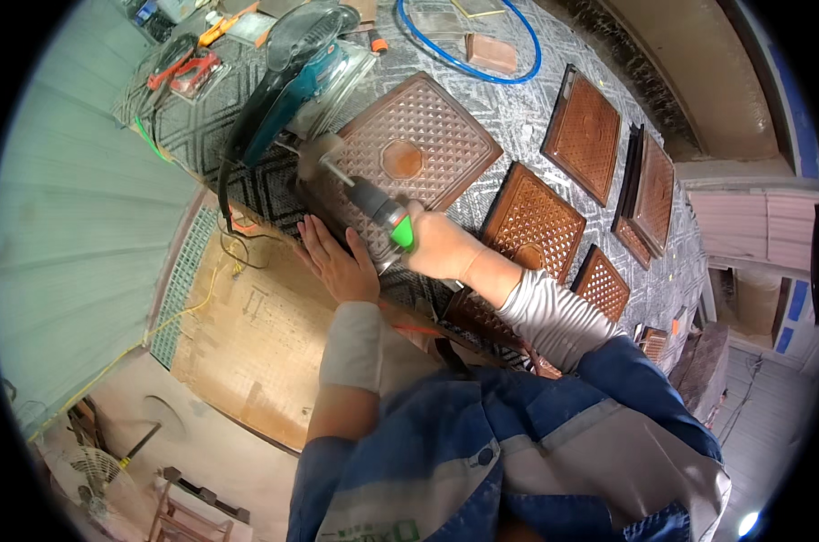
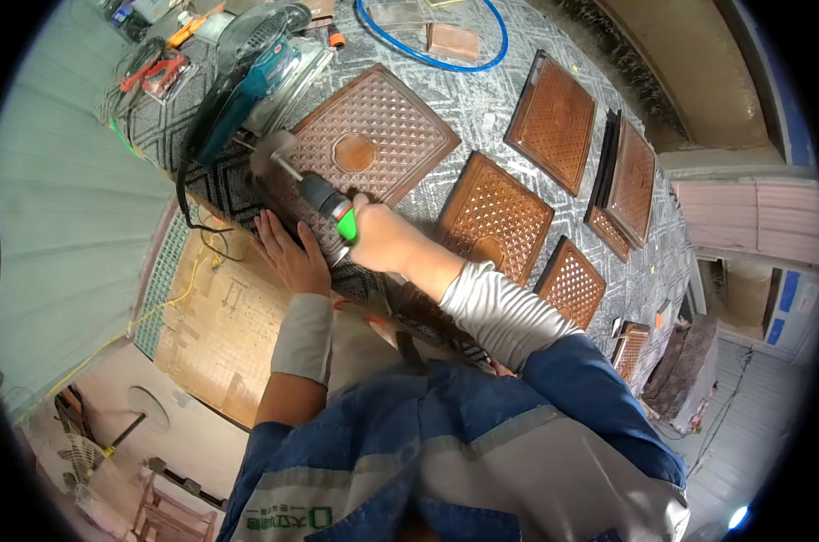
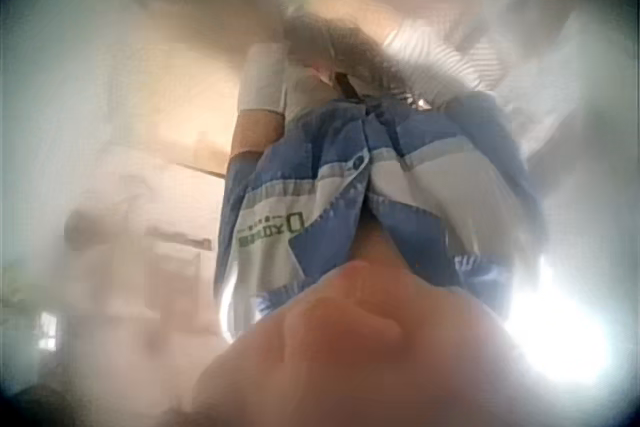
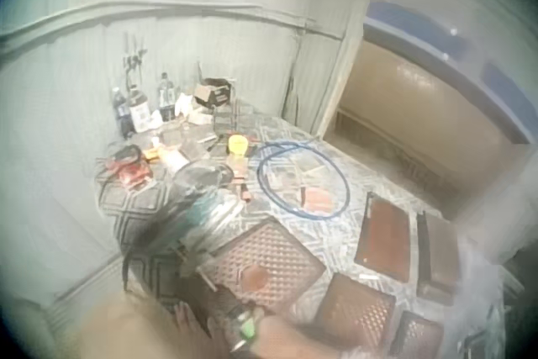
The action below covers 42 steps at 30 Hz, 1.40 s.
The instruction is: The person sands decorative wooden panels using a power drill with a sanding disc attachment, moving the tool across the surface of multiple panels laid out on a workbench.
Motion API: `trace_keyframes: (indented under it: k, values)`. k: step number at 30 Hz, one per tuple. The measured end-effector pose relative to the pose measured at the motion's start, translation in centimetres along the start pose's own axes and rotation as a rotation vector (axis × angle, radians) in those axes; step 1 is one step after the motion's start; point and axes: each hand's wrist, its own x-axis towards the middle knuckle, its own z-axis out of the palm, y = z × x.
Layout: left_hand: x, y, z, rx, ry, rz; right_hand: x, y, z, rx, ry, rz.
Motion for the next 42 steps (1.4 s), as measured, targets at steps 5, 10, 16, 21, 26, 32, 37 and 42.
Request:
trace_keyframes:
  k: [5, 10, 16, 21, 26, 32, 37, 42]
  values:
    - [0.0, -0.5, 0.1, -0.018, 0.028, 0.033, 1.3, 1.5, -2.1, 0.168, 0.122, 0.089]
    - [0.1, -0.6, 0.4, -0.042, 0.053, 0.048, 1.3, 1.5, -2.3, 0.092, 0.070, 0.106]
    - [0.2, -0.6, 0.1, -0.048, 0.030, 0.028, 0.6, -1.3, 1.5, -0.036, 0.005, -0.061]
    - [0.2, -0.6, 0.1, -0.028, 0.048, 0.038, 2.1, 1.4, -4.5, 0.165, 0.111, 0.211]
    - [0.2, -0.5, 0.3, -0.003, 0.024, 0.040, 1.5, 0.9, -6.5, 0.163, 0.037, 0.253]
    - [0.3, -0.4, -0.1, 0.012, -0.043, -0.011, 3.5, 3.4, -5.8, 0.142, 0.063, 0.171]
    - [0.4, 0.0, -0.3, -0.003, -0.035, 0.008, 4.9, 5.9, -9.8, 0.010, 0.222, 0.208]
    - [0.3, -0.2, -0.2, -0.003, -0.052, 0.003, 4.2, 5.7, -7.3, 0.054, 0.163, 0.082]
